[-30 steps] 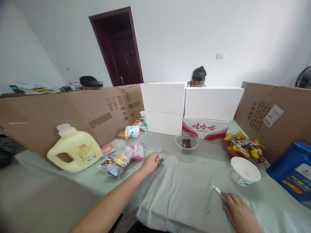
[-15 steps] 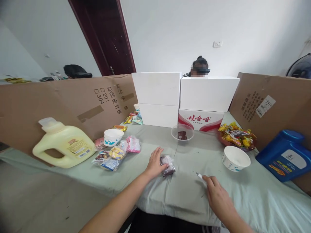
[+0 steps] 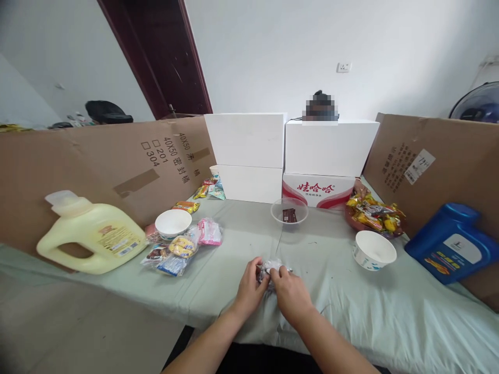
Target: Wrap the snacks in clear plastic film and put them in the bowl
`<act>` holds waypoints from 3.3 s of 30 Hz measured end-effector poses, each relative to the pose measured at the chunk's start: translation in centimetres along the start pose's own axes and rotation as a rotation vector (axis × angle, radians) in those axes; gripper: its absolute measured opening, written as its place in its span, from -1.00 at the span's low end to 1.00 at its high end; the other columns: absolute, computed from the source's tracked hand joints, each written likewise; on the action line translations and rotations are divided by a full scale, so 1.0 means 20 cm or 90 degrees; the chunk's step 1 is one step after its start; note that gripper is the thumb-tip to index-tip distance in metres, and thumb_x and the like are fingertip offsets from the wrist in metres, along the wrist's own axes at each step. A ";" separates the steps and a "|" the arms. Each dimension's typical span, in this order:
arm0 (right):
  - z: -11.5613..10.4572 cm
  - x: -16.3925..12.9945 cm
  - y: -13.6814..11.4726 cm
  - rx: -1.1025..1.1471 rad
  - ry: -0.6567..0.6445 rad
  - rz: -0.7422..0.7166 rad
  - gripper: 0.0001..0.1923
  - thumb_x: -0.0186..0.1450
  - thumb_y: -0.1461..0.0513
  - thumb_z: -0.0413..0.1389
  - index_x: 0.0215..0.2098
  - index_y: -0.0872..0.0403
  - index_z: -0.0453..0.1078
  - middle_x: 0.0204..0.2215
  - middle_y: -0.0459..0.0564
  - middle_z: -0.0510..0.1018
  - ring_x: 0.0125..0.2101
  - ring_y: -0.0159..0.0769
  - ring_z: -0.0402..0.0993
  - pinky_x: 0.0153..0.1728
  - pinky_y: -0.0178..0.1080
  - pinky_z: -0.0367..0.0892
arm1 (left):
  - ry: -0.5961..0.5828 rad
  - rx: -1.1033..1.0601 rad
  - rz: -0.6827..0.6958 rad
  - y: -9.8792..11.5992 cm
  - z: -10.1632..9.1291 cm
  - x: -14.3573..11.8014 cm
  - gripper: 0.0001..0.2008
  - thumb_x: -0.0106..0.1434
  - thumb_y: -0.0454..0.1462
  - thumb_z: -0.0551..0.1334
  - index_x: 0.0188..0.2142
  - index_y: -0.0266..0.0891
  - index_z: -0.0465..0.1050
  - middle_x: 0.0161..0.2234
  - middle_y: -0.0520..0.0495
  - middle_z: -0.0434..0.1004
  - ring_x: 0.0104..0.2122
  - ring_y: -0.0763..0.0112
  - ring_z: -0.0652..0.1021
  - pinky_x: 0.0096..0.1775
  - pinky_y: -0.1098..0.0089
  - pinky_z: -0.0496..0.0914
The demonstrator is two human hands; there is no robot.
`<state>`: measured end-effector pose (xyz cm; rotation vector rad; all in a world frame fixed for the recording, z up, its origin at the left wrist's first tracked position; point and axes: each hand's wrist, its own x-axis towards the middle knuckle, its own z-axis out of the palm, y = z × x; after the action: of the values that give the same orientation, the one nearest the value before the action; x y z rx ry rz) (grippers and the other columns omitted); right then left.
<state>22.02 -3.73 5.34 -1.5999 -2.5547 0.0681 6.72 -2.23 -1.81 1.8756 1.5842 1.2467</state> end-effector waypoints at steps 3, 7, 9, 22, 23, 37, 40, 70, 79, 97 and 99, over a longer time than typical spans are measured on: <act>0.00 -0.05 0.08 -0.010 -0.003 -0.014 -0.63 0.31 0.41 -0.07 -0.01 -0.03 0.33 -0.27 -0.03 0.49 -0.40 -0.32 0.51 -0.47 -0.35 0.21 | -0.008 0.010 0.060 -0.01 -0.01 0.01 -0.73 0.26 -0.27 0.12 -0.04 -0.20 0.32 -0.06 -0.18 0.39 -0.02 0.19 0.43 0.03 0.10 0.36; 0.04 -0.27 0.40 0.022 -0.008 0.014 -0.64 0.37 0.31 -0.13 0.03 -0.10 0.34 -0.25 -0.06 0.51 -0.41 -0.33 0.53 -0.44 -0.33 0.27 | -0.021 0.020 0.076 0.00 -0.02 0.01 -0.73 0.29 -0.24 0.12 -0.02 -0.22 0.32 0.01 -0.23 0.36 0.04 0.14 0.40 0.08 0.04 0.32; 0.07 -0.38 0.57 0.022 0.008 0.058 -0.63 0.36 0.28 -0.14 0.00 -0.08 0.39 -0.26 -0.03 0.53 -0.38 -0.29 0.54 -0.39 -0.28 0.33 | -0.059 0.014 0.098 0.00 -0.03 0.00 -0.60 0.27 -0.18 0.18 0.08 -0.23 0.25 0.13 -0.27 0.27 0.14 0.07 0.33 0.13 -0.01 0.26; 0.16 -0.11 0.19 0.297 0.254 0.002 -0.48 0.28 0.17 0.05 0.20 0.03 0.19 -0.06 0.11 0.48 -0.04 -0.12 0.41 -0.04 -0.03 0.36 | -0.061 -0.096 0.143 0.01 -0.08 0.00 -0.74 0.30 -0.16 0.17 -0.09 -0.21 0.46 -0.08 -0.21 0.47 -0.01 0.15 0.46 0.04 0.09 0.36; 0.17 -0.10 0.21 0.307 0.265 0.012 -0.61 0.32 0.20 -0.03 0.10 0.04 0.29 -0.14 0.09 0.52 -0.11 -0.15 0.44 -0.08 -0.05 0.38 | -0.024 -0.109 0.112 -0.01 -0.10 0.00 -0.78 0.30 -0.17 0.15 -0.19 -0.22 0.49 -0.15 -0.19 0.50 -0.07 0.19 0.50 -0.02 0.15 0.40; 0.12 -0.45 0.56 0.304 0.310 0.218 -0.67 0.27 0.00 0.05 -0.18 0.05 0.42 -0.30 0.04 0.56 -0.26 -0.18 0.51 -0.20 -0.10 0.43 | 0.032 0.034 0.276 0.05 -0.30 -0.04 -0.85 0.31 -0.32 0.08 -0.23 -0.19 0.42 -0.31 -0.09 0.52 -0.26 0.31 0.53 -0.16 0.30 0.44; 0.05 -0.45 0.49 0.276 0.346 0.166 -0.71 0.32 0.02 0.02 -0.25 0.03 0.43 -0.32 0.05 0.56 -0.24 -0.17 0.50 -0.21 -0.11 0.42 | -0.127 0.098 0.361 0.12 -0.23 -0.02 -0.75 0.33 -0.35 0.05 -0.06 -0.17 0.41 -0.11 -0.13 0.53 -0.05 0.24 0.49 0.03 0.18 0.36; -0.11 -0.18 0.31 -0.033 -0.077 0.152 -0.75 0.29 0.37 -0.04 -0.23 0.09 0.46 -0.44 0.10 0.59 -0.42 -0.15 0.57 -0.43 -0.26 0.31 | -0.386 0.181 0.264 0.30 -0.01 0.13 -0.42 0.07 -0.29 0.33 0.11 -0.20 0.29 -0.03 -0.19 0.44 -0.01 -0.01 0.41 0.04 -0.01 0.28; 0.29 -0.29 0.35 0.090 0.143 0.111 -0.45 0.19 0.47 -0.11 0.08 0.04 0.37 -0.06 0.08 0.50 -0.17 -0.24 0.52 -0.16 -0.27 0.41 | -0.417 0.051 0.160 0.20 -0.10 0.14 -0.42 -0.03 -0.28 0.37 0.04 -0.09 0.39 -0.07 -0.12 0.46 -0.07 0.08 0.46 0.01 0.11 0.34; 0.40 -0.30 0.41 0.102 0.281 0.014 -0.71 0.34 0.29 -0.05 -0.03 0.00 0.40 -0.13 0.03 0.54 -0.18 -0.26 0.55 -0.18 -0.27 0.48 | -0.243 0.074 0.152 0.44 0.16 1.25 -0.70 0.28 -0.19 0.27 -0.03 -0.26 0.39 -0.04 -0.14 0.44 -0.10 0.25 0.50 -0.06 0.15 0.42; 0.39 -0.30 0.40 0.107 0.278 0.026 -0.70 0.35 0.29 -0.07 -0.04 0.01 0.40 -0.13 0.05 0.53 -0.19 -0.25 0.55 -0.19 -0.25 0.48 | -0.257 0.080 0.174 0.46 0.16 1.12 -0.72 0.35 -0.16 0.18 -0.02 -0.25 0.39 -0.01 -0.14 0.42 -0.10 0.26 0.49 -0.07 0.16 0.42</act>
<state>30.66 -5.36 -3.67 -1.4202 -2.1261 -0.0555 13.96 16.74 11.89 2.3077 1.2456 0.8048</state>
